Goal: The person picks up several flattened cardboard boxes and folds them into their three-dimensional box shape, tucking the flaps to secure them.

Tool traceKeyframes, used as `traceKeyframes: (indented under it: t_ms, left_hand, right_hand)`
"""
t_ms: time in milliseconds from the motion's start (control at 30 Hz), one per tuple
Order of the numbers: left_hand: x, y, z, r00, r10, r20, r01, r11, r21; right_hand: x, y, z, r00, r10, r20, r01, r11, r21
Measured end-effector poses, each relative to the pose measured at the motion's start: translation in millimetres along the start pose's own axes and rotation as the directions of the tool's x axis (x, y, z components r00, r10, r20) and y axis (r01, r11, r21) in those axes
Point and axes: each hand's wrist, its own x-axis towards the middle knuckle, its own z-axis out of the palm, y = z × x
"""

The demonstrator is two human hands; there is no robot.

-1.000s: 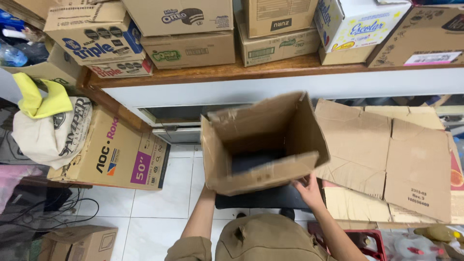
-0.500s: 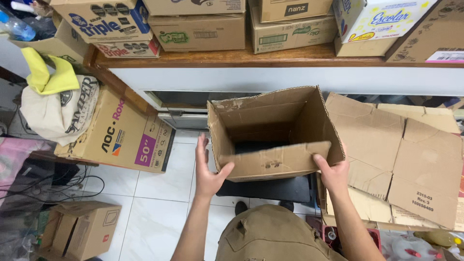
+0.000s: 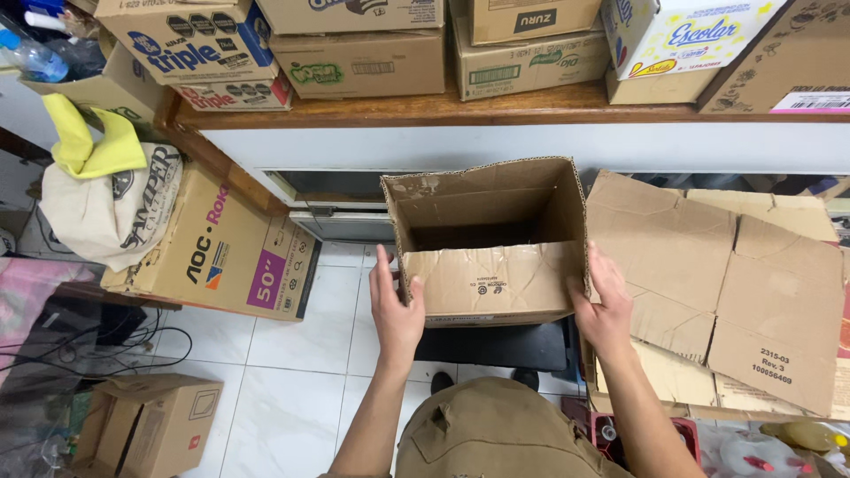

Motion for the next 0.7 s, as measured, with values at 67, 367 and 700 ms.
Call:
traceKeyframes:
  t_ms: [67, 367, 700]
  left_hand:
    - [2, 0, -2, 1.0, 0.004, -0.014, -0.004, 1.0, 0.002]
    - [2, -59, 22, 0.955, -0.288, -0.076, 0.265, 0.939, -0.221]
    - [3, -2, -6, 0.98, -0.179, -0.084, 0.164, 0.974, -0.158]
  right_hand:
    - [7, -8, -8, 1.0, 0.005, 0.015, -0.005, 1.0, 0.001]
    - [-16, 25, 9, 0.744, 0.659, -0.115, -0.524, 0.681, 0.511]
    - [-48, 67, -16, 0.914, 0.389, 0.115, -0.402, 0.907, 0.123]
